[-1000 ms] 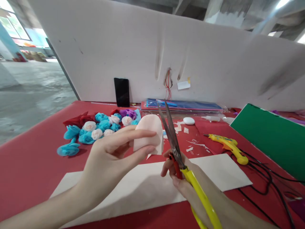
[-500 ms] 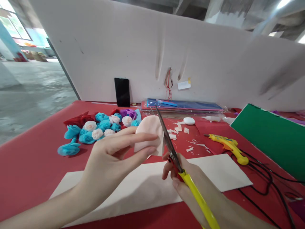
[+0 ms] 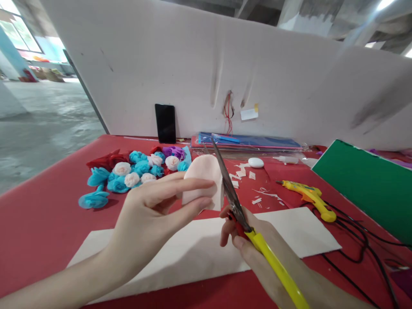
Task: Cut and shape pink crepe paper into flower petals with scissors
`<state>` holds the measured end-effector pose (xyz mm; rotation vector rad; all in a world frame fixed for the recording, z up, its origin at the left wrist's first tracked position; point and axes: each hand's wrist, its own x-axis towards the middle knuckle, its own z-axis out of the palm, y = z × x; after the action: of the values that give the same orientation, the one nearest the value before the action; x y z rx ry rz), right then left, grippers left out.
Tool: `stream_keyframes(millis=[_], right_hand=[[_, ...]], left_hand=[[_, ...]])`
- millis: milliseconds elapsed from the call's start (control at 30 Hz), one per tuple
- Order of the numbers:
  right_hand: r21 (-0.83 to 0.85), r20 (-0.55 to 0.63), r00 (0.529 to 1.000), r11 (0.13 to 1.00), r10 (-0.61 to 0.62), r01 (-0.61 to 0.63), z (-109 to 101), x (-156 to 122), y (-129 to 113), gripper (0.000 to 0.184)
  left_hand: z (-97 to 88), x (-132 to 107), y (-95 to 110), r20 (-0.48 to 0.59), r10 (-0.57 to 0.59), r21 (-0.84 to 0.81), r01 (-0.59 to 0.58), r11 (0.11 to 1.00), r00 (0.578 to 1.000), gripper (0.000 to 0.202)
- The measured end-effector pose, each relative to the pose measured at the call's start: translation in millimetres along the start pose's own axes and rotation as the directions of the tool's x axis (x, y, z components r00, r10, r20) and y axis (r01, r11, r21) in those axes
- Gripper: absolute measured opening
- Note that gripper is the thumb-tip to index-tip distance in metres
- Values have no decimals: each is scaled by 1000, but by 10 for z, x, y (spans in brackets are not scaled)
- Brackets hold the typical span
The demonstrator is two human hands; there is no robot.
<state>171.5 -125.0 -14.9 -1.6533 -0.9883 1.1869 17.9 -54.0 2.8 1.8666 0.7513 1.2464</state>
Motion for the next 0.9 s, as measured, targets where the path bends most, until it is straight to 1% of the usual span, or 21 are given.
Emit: stream_keyframes(millis=[67, 133, 267, 367, 467, 533, 633, 700, 767, 833, 900], right_hand=[[-36, 8, 995, 995, 98, -98, -2, -37, -116, 32], [-46, 6, 986, 985, 165, -165, 1, -62, -208, 33], [-10, -39, 973, 974, 227, -227, 25, -78, -267, 32], [7, -13, 975, 975, 223, -223, 46, -61, -201, 31], [29, -35, 981, 981, 191, -190, 71, -14, -94, 30], [51, -55, 981, 981, 188, -185, 93, 21, -35, 29], [65, -53, 980, 980, 191, -187, 119, 55, 40, 26], [64, -70, 983, 985, 167, -163, 122, 62, 114, 26], [63, -70, 993, 994, 93, -89, 109, 63, 215, 32], [62, -21, 1000, 998, -15, 16, 84, 58, 316, 38], [51, 21, 996, 995, -85, 84, 55, 48, 372, 41]], left_hand=[[6, 4, -4, -1, 2, 5, -2, 1000, 1000, 42], [16, 8, -9, -4, 9, 13, -8, 1000, 1000, 41], [26, 2, -7, -11, 13, 27, -13, 1000, 1000, 40], [25, -11, 0, -10, 8, 31, -8, 999, 1000, 40], [26, -20, -2, -21, 10, 41, -9, 999, 1000, 38], [27, -28, -9, -31, 16, 48, -15, 999, 999, 37], [27, -44, -19, -36, 21, 47, -19, 999, 999, 35], [28, -51, -21, -41, 19, 34, -18, 999, 999, 34], [32, -50, -15, -42, 3, 25, -2, 1000, 999, 32], [37, -42, -3, -36, -21, 25, 22, 999, 999, 30], [42, -33, 11, -31, -44, 22, 45, 999, 999, 29]])
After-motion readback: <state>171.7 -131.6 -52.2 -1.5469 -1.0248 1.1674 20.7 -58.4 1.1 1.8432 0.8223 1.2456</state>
